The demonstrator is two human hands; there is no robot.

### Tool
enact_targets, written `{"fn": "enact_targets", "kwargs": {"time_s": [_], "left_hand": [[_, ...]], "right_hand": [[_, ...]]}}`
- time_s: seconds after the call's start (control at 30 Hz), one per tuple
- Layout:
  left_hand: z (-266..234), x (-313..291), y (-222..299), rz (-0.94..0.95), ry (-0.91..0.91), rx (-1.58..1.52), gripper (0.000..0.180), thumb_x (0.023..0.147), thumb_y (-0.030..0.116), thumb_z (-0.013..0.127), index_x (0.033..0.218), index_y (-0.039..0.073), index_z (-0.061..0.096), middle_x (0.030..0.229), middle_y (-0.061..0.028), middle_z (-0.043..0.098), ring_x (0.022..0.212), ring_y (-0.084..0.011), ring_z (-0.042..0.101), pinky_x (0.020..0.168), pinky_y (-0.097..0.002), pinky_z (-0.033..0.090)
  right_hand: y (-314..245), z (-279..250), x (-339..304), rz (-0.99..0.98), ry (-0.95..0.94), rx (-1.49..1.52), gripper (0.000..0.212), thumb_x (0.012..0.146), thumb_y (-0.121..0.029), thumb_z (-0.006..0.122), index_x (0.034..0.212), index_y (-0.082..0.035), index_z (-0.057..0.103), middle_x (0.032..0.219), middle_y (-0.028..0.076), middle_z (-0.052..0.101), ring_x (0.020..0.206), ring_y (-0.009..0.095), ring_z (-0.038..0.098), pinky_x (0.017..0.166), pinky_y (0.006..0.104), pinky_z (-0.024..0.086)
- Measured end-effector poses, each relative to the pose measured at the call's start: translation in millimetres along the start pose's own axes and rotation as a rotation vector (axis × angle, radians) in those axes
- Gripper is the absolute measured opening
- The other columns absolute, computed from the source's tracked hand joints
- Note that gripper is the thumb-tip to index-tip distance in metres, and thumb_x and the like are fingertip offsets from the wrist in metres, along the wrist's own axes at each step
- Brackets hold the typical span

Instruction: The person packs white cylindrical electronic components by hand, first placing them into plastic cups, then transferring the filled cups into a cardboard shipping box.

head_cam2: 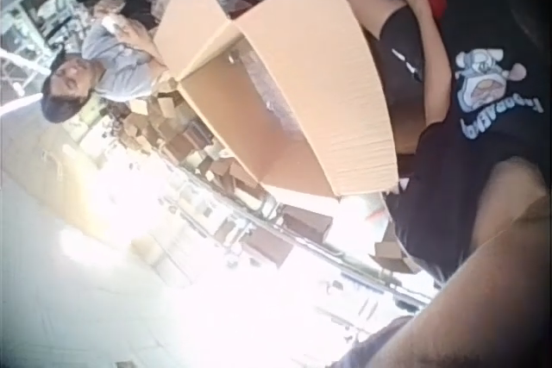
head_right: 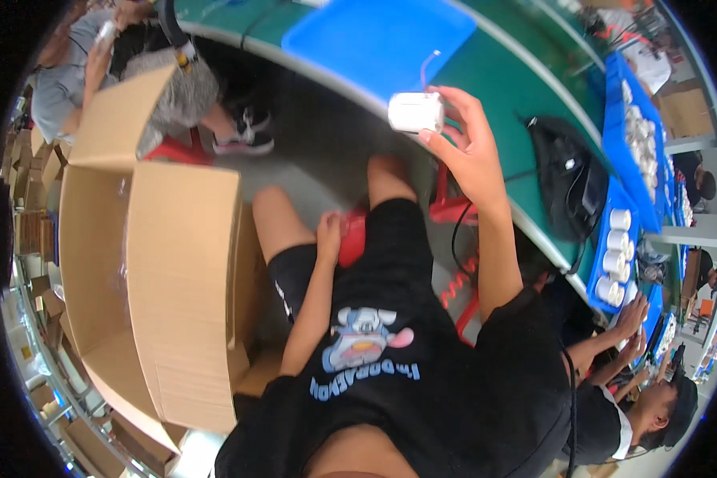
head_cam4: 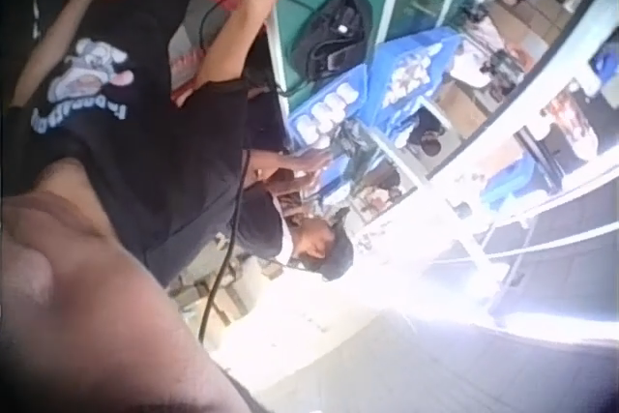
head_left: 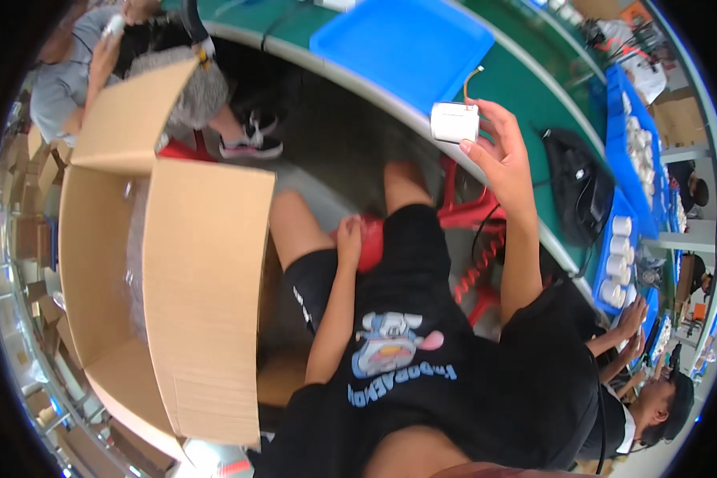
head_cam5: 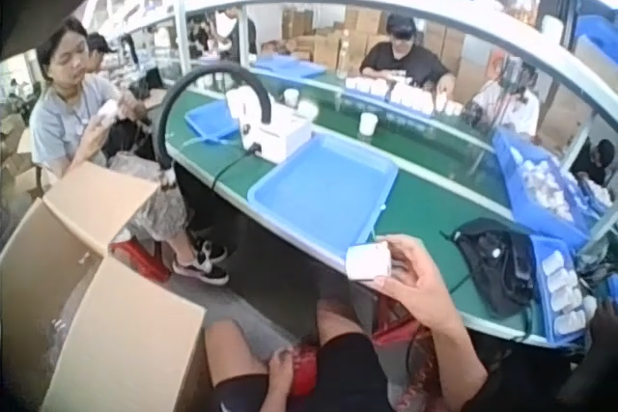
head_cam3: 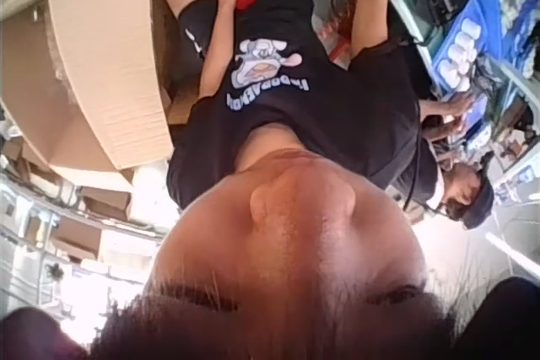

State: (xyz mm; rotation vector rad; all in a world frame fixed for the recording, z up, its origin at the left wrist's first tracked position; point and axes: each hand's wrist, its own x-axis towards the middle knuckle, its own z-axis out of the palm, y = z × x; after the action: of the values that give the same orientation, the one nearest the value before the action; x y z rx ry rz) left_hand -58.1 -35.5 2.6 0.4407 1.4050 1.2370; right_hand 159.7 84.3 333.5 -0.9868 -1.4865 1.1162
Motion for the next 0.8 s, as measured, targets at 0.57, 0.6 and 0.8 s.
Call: {"fn": "enact_targets", "kwargs": {"time_s": [0.57,0.6,0.8], "left_hand": [[9,3,-19,0.095,-0.085,0.421,0.021,0.095,0.018,0.057,0.105,-0.001,0.061,0.085,-0.0092,0.067,0.077,-0.0161,0.064,0.072,-0.0287,0.05],[9,2,-19,0.09,-0.08,0.44,0.024,0.094,0.019,0.059,0.104,-0.003,0.061,0.086,-0.0127,0.069,0.078,-0.019,0.066,0.075,-0.0308,0.051],[17,-24,24,0.191,-0.019,0.518,0.027,0.094,0.024,0.061,0.106,-0.001,0.062,0.095,-0.0178,0.07,0.09,-0.0239,0.068,0.081,-0.0337,0.052]], "right_hand": [[99,-281,233,-0.041,0.765,-1.282,0.044,0.081,-0.032,0.07,0.111,-0.006,0.052,0.111,0.02,0.062,0.1,0.044,0.059,0.088,0.0528,0.045],[105,-289,238,-0.037,0.794,-1.313,0.045,0.08,-0.032,0.07,0.112,-0.005,0.052,0.111,0.021,0.062,0.099,0.044,0.059,0.088,0.0529,0.045],[204,-308,243,-0.189,0.709,-1.198,0.06,0.083,-0.022,0.067,0.133,0.002,0.043,0.116,0.026,0.058,0.102,0.046,0.057,0.089,0.0491,0.05]]}}
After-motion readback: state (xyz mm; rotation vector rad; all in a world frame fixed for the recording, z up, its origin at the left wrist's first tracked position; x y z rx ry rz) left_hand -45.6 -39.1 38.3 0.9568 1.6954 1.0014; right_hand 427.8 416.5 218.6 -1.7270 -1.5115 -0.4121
